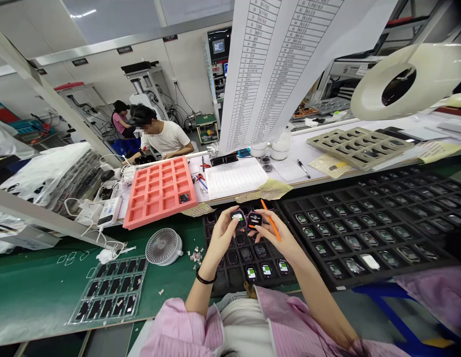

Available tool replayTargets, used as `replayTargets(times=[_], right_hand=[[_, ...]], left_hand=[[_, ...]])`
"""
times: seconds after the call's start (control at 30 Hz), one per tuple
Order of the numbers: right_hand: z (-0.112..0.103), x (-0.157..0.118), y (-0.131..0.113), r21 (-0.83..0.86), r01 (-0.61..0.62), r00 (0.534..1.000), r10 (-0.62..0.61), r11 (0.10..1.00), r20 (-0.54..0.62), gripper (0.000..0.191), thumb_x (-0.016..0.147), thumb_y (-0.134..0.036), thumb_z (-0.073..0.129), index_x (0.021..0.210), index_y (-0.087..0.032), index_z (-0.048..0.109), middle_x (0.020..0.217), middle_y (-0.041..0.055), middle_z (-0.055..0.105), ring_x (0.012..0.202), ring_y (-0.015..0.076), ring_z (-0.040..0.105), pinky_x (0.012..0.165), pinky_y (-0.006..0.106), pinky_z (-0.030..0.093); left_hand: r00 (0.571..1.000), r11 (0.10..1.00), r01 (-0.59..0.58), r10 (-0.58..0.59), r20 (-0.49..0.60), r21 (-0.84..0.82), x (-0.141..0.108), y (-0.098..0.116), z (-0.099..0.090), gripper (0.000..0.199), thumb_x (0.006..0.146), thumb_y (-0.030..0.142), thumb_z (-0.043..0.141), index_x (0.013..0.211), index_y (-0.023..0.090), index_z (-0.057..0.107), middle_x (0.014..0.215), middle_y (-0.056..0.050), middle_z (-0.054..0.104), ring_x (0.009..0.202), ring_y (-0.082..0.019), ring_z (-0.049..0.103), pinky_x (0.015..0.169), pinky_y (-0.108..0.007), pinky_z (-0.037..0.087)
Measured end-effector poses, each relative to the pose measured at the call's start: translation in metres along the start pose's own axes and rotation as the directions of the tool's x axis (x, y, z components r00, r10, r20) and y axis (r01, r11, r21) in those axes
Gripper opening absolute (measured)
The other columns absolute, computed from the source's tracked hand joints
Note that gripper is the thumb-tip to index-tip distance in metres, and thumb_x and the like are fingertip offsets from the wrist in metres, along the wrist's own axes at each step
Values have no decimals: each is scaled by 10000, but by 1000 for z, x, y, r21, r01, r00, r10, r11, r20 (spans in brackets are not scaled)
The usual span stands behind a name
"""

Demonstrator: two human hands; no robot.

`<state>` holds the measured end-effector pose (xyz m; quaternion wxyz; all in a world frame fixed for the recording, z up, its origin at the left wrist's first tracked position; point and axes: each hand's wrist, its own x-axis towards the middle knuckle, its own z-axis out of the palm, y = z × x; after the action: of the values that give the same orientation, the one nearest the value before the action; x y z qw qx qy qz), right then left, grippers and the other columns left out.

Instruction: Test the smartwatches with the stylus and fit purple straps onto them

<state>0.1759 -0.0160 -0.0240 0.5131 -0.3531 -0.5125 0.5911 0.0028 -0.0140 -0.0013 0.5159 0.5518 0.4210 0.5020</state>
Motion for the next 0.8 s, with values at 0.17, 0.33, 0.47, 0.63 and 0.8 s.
replayTargets(times=[0.17,0.33,0.47,0.63,0.8], right_hand=[[2,-2,-4,-7,-14,999,14,1000,-36,369,818,-403,633,1141,-263,524,1124,68,581,714,177,693,590,329,593],[6,-4,-9,-40,-17,995,13,999,-96,364,809,-437,629,1109,-246,551,1202,87,586,645,148,674,573,320,587],[7,-3,-8,-45,7,993,-12,999,-116,349,787,-422,658,1061,-232,554,1072,65,636,566,132,651,511,293,552],[8,-4,-10,-27,12,990,-15,1000,-138,299,810,-423,635,1027,-229,568,937,34,654,544,136,642,497,288,530],[8,-4,-10,-34,-16,982,9,999,-191,241,842,-422,604,981,-225,592,720,-4,630,494,130,608,477,265,515]], left_hand=[[1000,1000,-13,13,-19,26,-1,1,0,422,862,452,561,1187,183,550,971,-54,590,702,-99,512,524,-180,415],[999,998,-24,25,-23,60,-3,0,0,417,877,471,530,1181,188,569,939,-47,594,644,-87,475,521,-190,396],[999,996,-24,26,-22,88,-4,-1,0,417,894,487,494,1180,199,589,916,-40,600,575,-75,423,527,-207,387],[999,995,0,3,-34,96,-3,-2,0,403,893,497,491,1113,190,632,810,-22,585,553,-79,427,507,-207,361],[1000,996,14,-13,-14,94,-2,-4,0,399,888,496,494,1064,172,644,755,-14,569,524,-77,427,474,-206,330]])
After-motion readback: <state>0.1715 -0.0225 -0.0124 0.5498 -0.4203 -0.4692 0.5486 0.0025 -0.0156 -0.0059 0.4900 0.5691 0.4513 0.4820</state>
